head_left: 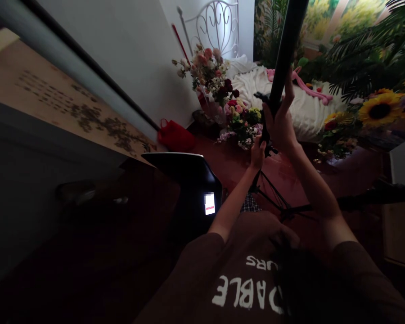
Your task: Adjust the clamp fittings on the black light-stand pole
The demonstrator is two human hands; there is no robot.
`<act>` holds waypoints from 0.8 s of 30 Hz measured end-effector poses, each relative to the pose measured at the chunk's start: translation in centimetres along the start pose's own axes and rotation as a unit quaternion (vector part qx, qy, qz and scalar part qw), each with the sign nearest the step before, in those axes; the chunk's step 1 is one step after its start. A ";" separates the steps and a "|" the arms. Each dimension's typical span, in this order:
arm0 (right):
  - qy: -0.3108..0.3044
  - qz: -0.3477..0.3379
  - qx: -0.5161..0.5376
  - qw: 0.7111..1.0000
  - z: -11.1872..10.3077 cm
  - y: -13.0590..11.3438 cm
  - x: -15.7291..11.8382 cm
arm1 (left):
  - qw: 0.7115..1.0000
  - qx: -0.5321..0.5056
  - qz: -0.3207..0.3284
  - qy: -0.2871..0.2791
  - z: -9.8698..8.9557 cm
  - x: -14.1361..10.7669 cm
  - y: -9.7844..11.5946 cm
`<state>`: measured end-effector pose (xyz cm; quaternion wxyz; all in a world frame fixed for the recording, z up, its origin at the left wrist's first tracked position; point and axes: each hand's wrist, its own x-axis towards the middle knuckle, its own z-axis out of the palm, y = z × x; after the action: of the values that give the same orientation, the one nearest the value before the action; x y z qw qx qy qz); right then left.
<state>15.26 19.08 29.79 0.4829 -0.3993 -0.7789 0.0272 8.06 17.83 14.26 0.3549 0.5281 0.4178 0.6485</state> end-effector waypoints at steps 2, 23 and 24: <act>0.023 -0.004 -0.009 1.000 1.1 0.5 -2.0 | 1.000 -0.019 -0.003 0.001 0.0 0.0 -0.3; -0.002 0.053 0.081 0.995 2.1 2.7 -10.8 | 0.998 0.012 -0.054 0.028 0.9 0.5 0.0; -0.001 0.054 0.083 0.995 2.0 2.8 -11.5 | 0.998 0.020 -0.047 0.029 0.9 0.5 0.0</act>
<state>17.88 14.26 19.13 0.5112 -0.3993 -0.7518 0.1182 8.83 18.40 14.56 0.3625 0.4960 0.4655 0.6371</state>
